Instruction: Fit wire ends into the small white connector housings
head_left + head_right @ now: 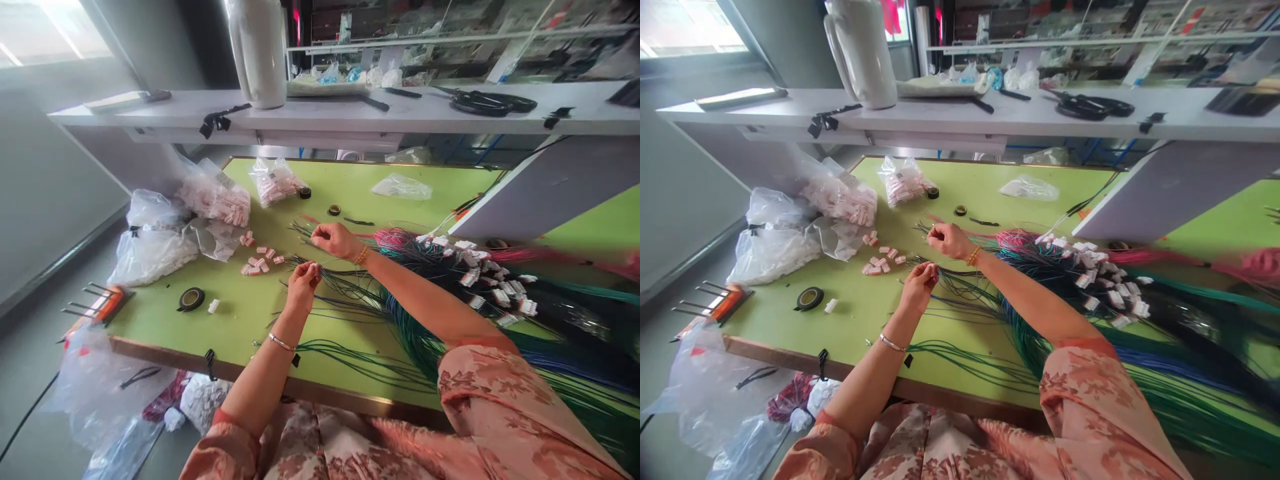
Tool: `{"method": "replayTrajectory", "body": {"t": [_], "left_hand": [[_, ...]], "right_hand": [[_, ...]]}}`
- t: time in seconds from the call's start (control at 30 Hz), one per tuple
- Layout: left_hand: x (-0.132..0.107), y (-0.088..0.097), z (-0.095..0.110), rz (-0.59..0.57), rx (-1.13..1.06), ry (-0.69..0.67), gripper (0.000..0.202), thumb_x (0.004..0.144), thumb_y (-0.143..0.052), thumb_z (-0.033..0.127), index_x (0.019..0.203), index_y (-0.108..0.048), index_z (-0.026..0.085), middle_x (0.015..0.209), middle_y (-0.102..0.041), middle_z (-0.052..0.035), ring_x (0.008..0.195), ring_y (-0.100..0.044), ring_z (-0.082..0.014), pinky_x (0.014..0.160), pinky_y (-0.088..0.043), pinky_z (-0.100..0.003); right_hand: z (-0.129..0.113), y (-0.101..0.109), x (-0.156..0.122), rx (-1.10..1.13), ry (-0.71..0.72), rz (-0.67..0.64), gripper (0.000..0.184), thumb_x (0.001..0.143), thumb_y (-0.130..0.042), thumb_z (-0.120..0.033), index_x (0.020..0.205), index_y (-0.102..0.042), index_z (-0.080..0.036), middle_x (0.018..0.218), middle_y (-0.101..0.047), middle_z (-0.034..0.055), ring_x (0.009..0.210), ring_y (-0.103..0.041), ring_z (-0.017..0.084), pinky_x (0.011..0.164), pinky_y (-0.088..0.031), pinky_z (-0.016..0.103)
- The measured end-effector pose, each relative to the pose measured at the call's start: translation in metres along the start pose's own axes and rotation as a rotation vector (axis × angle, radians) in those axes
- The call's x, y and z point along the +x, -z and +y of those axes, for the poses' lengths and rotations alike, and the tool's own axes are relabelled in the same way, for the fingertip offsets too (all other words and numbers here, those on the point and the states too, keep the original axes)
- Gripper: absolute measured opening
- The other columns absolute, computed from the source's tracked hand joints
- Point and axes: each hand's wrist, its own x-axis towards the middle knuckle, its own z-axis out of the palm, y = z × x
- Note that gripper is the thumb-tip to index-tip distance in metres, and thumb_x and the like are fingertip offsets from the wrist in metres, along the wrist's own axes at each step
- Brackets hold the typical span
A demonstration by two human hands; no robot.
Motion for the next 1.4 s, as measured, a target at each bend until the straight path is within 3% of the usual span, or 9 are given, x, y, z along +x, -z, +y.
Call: {"method": "replayTrajectory", "body": {"t": [0.17, 0.33, 0.93, 1.23, 1.4], "left_hand": [[0.001, -0.001, -0.003, -0.039, -0.013, 0.005, 0.028, 0.063, -0.084, 0.023, 0.079, -0.063, 0.016, 0.07, -0.062, 0.0012, 0.062, -0.054, -0.0062, 0.066, -0.044, -0.023], [0.0, -0.004, -0.005, -0.043, -0.009, 0.033, 0.029, 0.062, -0.084, 0.023, 0.081, -0.064, 0.017, 0.075, -0.065, 0.0005, 0.063, -0.054, -0.0064, 0.065, -0.044, -0.022], [0.0, -0.004, -0.008, -0.079, 0.047, -0.003, 0.034, 0.059, -0.086, 0.027, 0.082, -0.063, 0.017, 0.074, -0.064, 0.0021, 0.066, -0.058, -0.006, 0.067, -0.046, -0.021], [-0.006, -0.003, -0.009, -0.008, 0.253, -0.057, 0.036, 0.054, -0.086, 0.031, 0.076, -0.062, 0.016, 0.068, -0.064, 0.0017, 0.062, -0.057, -0.007, 0.063, -0.043, -0.022], [-0.003, -0.002, -0.006, 0.02, 0.196, -0.027, 0.036, 0.051, -0.086, 0.03, 0.076, -0.063, 0.015, 0.07, -0.065, 0.0006, 0.063, -0.057, -0.0072, 0.064, -0.043, -0.022]], "right_hand": [[-0.004, 0.004, -0.05, -0.115, -0.019, -0.049, 0.02, 0.079, -0.054, -0.032, 0.075, -0.063, -0.015, 0.063, -0.06, -0.0004, 0.057, -0.047, 0.01, 0.055, -0.035, 0.022], [0.0, 0.003, -0.071, -0.299, -0.017, -0.026, 0.019, 0.082, -0.053, -0.029, 0.075, -0.064, -0.016, 0.064, -0.062, 0.0008, 0.057, -0.047, 0.011, 0.057, -0.032, 0.023], [-0.003, -0.004, -0.077, -0.531, -0.03, 0.008, 0.015, 0.085, -0.052, -0.023, 0.078, -0.064, -0.017, 0.076, -0.067, 0.0044, 0.066, -0.052, 0.014, 0.061, -0.03, 0.025], [0.003, -0.013, -0.08, -0.581, -0.007, -0.03, 0.015, 0.087, -0.051, -0.022, 0.083, -0.064, -0.016, 0.084, -0.068, 0.006, 0.071, -0.056, 0.015, 0.063, -0.032, 0.026], [0.003, -0.016, -0.083, -0.593, 0.003, -0.047, 0.017, 0.089, -0.048, -0.021, 0.088, -0.065, -0.017, 0.09, -0.069, 0.0064, 0.077, -0.058, 0.016, 0.066, -0.033, 0.026]]}}
